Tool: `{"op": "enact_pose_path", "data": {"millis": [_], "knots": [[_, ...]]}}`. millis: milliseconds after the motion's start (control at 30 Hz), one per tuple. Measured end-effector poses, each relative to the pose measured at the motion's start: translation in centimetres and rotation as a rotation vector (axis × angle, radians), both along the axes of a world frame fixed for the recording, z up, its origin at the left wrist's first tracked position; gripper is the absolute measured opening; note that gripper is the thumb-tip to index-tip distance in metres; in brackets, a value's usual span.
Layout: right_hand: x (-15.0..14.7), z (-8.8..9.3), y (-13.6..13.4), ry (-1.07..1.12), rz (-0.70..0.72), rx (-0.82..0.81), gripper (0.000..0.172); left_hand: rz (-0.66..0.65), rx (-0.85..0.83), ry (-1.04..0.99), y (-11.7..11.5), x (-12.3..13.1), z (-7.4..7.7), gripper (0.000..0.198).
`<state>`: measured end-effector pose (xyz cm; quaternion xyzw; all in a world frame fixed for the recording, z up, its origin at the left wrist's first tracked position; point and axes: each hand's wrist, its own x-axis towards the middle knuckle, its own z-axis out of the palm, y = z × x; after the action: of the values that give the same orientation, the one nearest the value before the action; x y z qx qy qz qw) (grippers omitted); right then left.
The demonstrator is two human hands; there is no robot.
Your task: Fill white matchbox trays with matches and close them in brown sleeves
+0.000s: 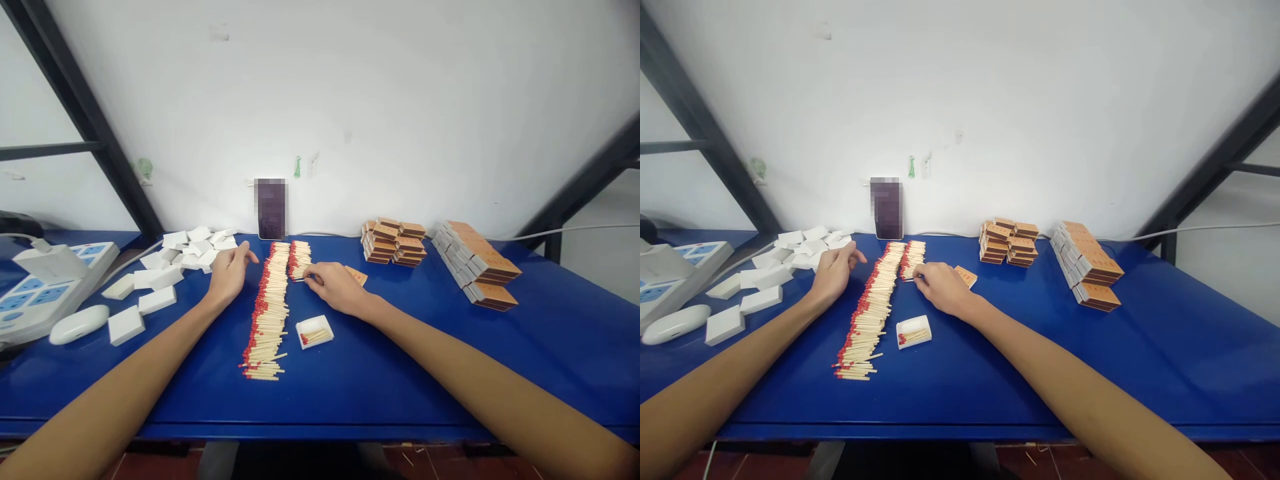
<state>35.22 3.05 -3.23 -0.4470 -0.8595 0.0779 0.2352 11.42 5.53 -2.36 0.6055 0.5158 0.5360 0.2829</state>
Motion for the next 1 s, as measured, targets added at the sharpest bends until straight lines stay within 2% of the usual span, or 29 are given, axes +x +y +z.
{"op": "enact_pose_path", "data": {"millis": [167, 467, 667, 1000], "knots": [[-0.06, -0.05, 0.06, 0.005, -0.029, -0.007, 0.017, 0.014, -0.009, -0.027, 0.03, -0.15, 0.14, 0.043], [0.02, -0.10, -0.13, 0.025, -0.044, 0.006, 0.014, -0.022, -0.031, -0.043, 0.16, -0.53, -0.08, 0.027], [0.22, -0.27, -0.19, 0.023, -0.028, 0.015, 0.020, -0.049, -0.018, -0.006, 0.23, -0.44, 0.10, 0.030], [0.20, -0.23, -0.38, 0.030, -0.032, 0.013, 0.016, -0.083, -0.049, -0.051, -0.30, 0.02, 0.52, 0.030]]}}
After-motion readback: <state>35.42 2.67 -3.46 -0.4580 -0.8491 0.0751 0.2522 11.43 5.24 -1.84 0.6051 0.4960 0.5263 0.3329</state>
